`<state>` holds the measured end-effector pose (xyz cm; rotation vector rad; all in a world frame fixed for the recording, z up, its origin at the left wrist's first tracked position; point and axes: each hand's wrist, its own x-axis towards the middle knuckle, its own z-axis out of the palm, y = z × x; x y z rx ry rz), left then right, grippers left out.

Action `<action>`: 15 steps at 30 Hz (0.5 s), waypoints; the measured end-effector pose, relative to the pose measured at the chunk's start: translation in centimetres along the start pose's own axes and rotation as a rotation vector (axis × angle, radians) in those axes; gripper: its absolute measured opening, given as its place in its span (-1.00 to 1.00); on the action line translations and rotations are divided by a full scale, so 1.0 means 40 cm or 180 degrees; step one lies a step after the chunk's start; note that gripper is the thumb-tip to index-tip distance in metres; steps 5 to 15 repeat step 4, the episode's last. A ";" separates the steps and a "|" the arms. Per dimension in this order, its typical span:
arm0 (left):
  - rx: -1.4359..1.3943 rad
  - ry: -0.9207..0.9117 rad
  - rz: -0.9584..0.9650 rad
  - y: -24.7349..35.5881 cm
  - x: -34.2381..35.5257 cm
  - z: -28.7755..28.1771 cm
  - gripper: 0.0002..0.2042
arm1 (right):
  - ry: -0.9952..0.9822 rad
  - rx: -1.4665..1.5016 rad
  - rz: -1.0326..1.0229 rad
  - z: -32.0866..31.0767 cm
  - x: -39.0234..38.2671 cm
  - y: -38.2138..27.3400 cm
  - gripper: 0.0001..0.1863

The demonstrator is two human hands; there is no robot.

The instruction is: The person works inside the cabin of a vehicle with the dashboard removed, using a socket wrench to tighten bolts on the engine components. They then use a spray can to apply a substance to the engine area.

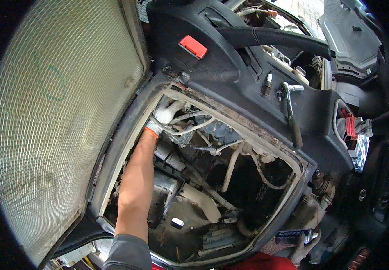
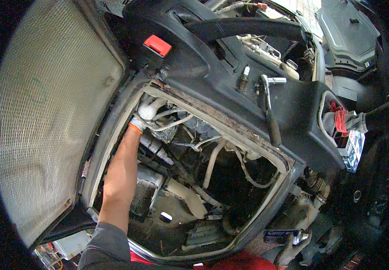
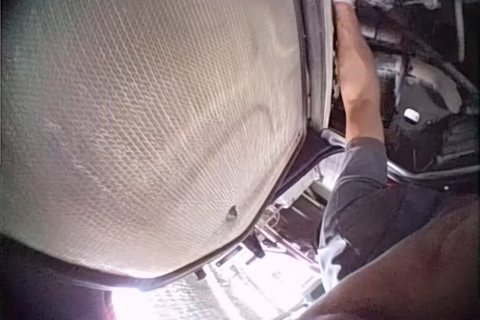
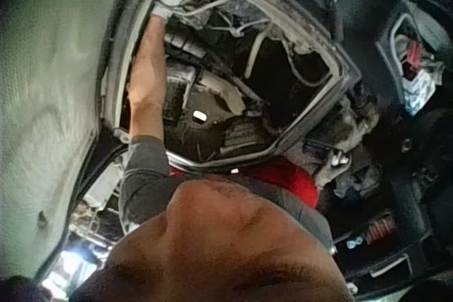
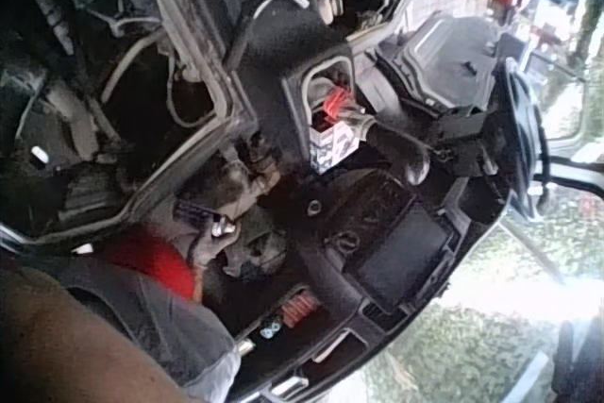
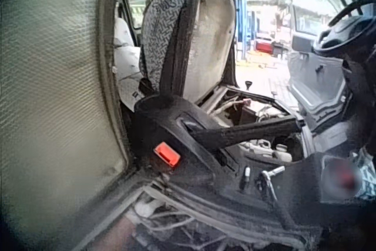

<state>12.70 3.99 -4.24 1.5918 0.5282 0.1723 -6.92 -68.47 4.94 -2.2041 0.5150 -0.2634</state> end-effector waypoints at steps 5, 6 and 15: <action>0.0848 -0.0026 0.0304 0.001 0.008 -0.033 -0.46 | -0.0164 0.0300 -0.0010 -0.003 0.008 0.004 -0.13; 0.0848 -0.0026 0.0304 0.001 0.008 -0.033 -0.46 | -0.0164 0.0300 -0.0010 -0.003 0.008 0.004 -0.13; 0.0848 -0.0026 0.0304 0.001 0.008 -0.033 -0.46 | -0.0164 0.0300 -0.0010 -0.003 0.008 0.004 -0.13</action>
